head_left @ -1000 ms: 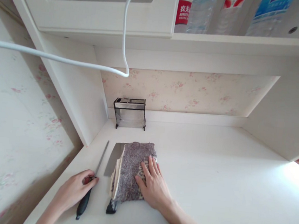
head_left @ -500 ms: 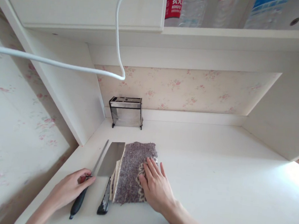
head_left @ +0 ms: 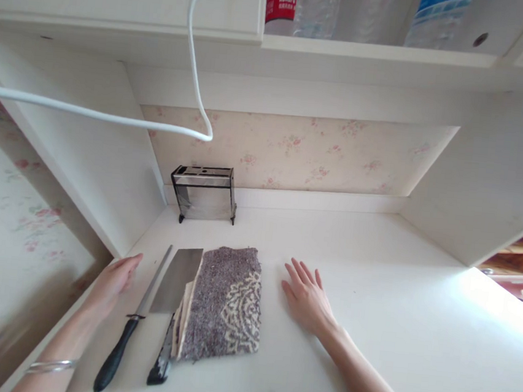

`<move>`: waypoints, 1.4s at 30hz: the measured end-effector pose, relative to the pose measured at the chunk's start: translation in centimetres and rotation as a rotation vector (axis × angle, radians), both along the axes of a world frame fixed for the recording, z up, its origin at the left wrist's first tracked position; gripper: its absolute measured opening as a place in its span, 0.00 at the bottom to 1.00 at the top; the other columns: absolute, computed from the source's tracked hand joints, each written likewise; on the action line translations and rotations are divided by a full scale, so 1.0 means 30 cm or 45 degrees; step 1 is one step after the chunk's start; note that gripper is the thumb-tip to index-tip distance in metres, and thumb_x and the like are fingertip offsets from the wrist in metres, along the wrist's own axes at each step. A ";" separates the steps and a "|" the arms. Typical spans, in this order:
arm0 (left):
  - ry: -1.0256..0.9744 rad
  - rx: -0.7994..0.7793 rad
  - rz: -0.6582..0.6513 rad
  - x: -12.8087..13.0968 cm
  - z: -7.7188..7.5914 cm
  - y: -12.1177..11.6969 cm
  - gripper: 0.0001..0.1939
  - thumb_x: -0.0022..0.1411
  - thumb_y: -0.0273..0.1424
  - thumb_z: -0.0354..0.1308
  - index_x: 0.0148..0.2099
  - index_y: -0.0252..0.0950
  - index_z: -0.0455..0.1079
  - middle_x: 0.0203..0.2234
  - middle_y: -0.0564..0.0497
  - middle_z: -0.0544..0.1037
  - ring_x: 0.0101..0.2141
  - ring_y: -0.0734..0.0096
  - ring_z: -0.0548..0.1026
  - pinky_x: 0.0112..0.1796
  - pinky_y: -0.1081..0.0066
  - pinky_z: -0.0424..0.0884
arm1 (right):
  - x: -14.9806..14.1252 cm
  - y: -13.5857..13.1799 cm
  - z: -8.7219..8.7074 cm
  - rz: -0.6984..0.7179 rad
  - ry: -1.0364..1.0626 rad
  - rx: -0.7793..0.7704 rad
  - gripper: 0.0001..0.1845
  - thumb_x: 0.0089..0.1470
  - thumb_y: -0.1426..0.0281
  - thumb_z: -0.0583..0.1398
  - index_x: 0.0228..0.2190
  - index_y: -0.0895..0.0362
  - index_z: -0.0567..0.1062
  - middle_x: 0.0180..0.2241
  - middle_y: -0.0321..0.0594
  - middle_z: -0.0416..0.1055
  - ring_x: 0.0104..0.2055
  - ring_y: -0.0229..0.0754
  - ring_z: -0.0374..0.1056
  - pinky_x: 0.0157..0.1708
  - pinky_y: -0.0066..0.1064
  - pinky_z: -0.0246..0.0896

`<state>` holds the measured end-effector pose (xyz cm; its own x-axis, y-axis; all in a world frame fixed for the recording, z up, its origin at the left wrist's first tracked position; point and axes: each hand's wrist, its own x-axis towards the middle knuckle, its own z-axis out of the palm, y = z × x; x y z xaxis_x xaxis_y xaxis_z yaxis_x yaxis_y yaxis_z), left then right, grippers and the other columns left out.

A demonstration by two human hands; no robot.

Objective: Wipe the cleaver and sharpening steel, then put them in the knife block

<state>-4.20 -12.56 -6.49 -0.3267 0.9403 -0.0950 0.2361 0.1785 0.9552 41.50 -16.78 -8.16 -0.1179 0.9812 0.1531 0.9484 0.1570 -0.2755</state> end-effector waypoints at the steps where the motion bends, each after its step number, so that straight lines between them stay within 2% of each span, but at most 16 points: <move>1: -0.073 0.012 0.006 0.003 -0.005 0.010 0.22 0.52 0.47 0.57 0.24 0.40 0.49 0.14 0.62 0.48 0.14 0.79 0.47 0.17 0.75 0.44 | 0.004 0.002 -0.007 -0.008 -0.023 -0.052 0.28 0.62 0.58 0.44 0.60 0.54 0.59 0.64 0.42 0.50 0.66 0.49 0.42 0.63 0.53 0.28; 4: -0.181 0.047 0.019 -0.006 -0.024 0.018 0.22 0.50 0.45 0.59 0.24 0.40 0.49 0.14 0.63 0.47 0.14 0.81 0.46 0.16 0.76 0.43 | -0.001 0.004 -0.016 0.001 -0.050 -0.127 0.27 0.63 0.58 0.42 0.60 0.53 0.59 0.64 0.42 0.49 0.66 0.49 0.41 0.63 0.54 0.26; 10: -0.239 -0.046 -0.107 -0.034 -0.047 -0.006 0.23 0.50 0.43 0.60 0.22 0.39 0.49 0.13 0.63 0.47 0.13 0.82 0.46 0.15 0.77 0.43 | -0.010 0.001 -0.006 -0.005 -0.072 -0.114 0.26 0.63 0.59 0.43 0.59 0.53 0.61 0.64 0.43 0.51 0.66 0.48 0.42 0.63 0.52 0.28; 34: -0.290 -0.041 -0.043 -0.004 -0.025 -0.018 0.23 0.51 0.45 0.61 0.22 0.38 0.52 0.14 0.63 0.48 0.15 0.82 0.45 0.16 0.78 0.43 | 0.002 0.005 -0.016 0.006 -0.064 -0.097 0.26 0.63 0.58 0.43 0.58 0.52 0.61 0.64 0.41 0.51 0.66 0.48 0.43 0.62 0.52 0.29; 42: -0.299 -0.016 -0.060 -0.020 -0.045 -0.010 0.21 0.52 0.43 0.61 0.23 0.38 0.52 0.15 0.63 0.47 0.15 0.82 0.45 0.16 0.78 0.43 | 0.003 0.009 -0.025 -0.006 -0.065 -0.097 0.27 0.63 0.58 0.43 0.58 0.52 0.61 0.64 0.40 0.51 0.66 0.48 0.43 0.62 0.52 0.29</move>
